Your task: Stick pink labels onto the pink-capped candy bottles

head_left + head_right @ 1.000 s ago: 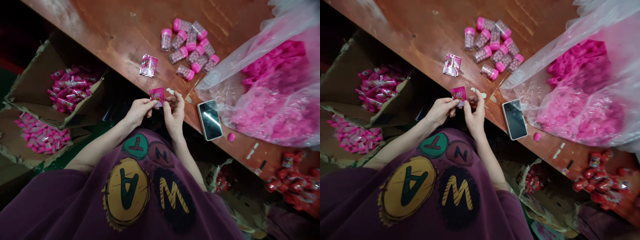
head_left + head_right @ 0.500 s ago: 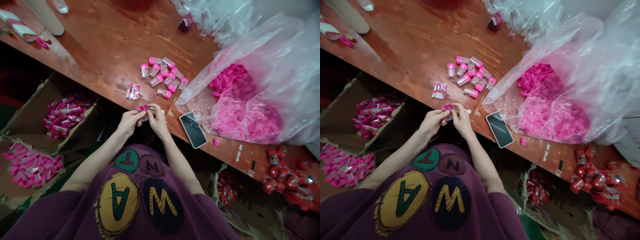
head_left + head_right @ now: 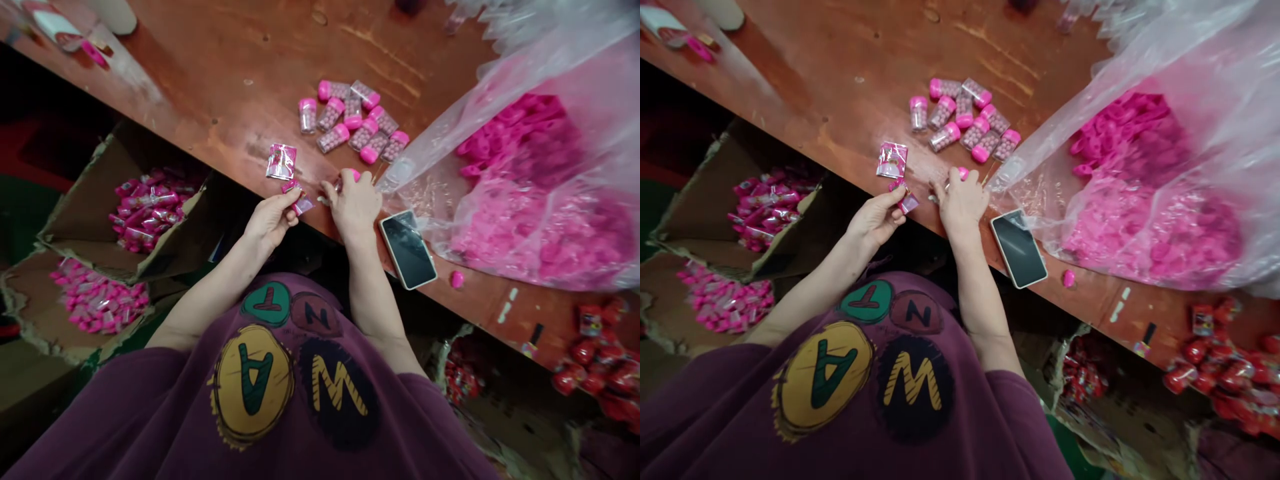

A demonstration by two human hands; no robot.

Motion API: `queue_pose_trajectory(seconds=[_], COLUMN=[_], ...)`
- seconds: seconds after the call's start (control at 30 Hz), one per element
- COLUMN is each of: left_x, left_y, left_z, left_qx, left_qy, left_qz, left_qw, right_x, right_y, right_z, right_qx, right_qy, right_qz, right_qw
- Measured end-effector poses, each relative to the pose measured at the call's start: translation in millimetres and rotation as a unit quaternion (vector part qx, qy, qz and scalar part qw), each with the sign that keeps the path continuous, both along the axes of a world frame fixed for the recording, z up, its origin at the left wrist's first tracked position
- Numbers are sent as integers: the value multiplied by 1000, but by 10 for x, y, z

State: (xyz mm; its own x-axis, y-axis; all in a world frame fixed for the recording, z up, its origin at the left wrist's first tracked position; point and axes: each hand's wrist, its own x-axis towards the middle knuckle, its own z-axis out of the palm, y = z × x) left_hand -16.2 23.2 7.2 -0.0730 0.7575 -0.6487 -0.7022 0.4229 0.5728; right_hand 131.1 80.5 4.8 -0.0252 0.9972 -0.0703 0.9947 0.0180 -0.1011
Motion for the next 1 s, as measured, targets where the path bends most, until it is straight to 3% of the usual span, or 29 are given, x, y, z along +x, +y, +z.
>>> queue_pose_trajectory(seconds=[0.2,0.3,0.4,0.5,0.6,0.67,0.73,0.83,1.0], left_x=[86,86,80,103,129,137,139,146,177], left_y=[6,23,47,53,38,23,8,-11,-34], left_z=[-41,-39,-22,-11,-10,-11,-5,23,69], left_qx=[-8,-28,-42,-36,-31,-27,-20,-24,-45], left_qy=[-63,-82,-80,-75,-68,-66,-64,-50,-63], left_qz=[37,47,51,50,47,43,41,36,37], left_qw=[997,995,995,995,996,996,997,998,996], right_x=[199,382,562,648,611,535,436,295,189], right_y=[-220,-276,-322,-401,-563,-696,-813,-915,-967], right_z=[-27,-95,-225,-333,-348,-335,-338,-379,-412], right_qx=[2,17,23,-2,-73,-121,-139,-100,-37], right_qy=[27,127,271,462,632,695,724,733,689], right_qz=[2,-14,-7,-12,-21,-29,-36,-36,-14], right_qw=[1000,992,962,887,771,708,674,672,724])
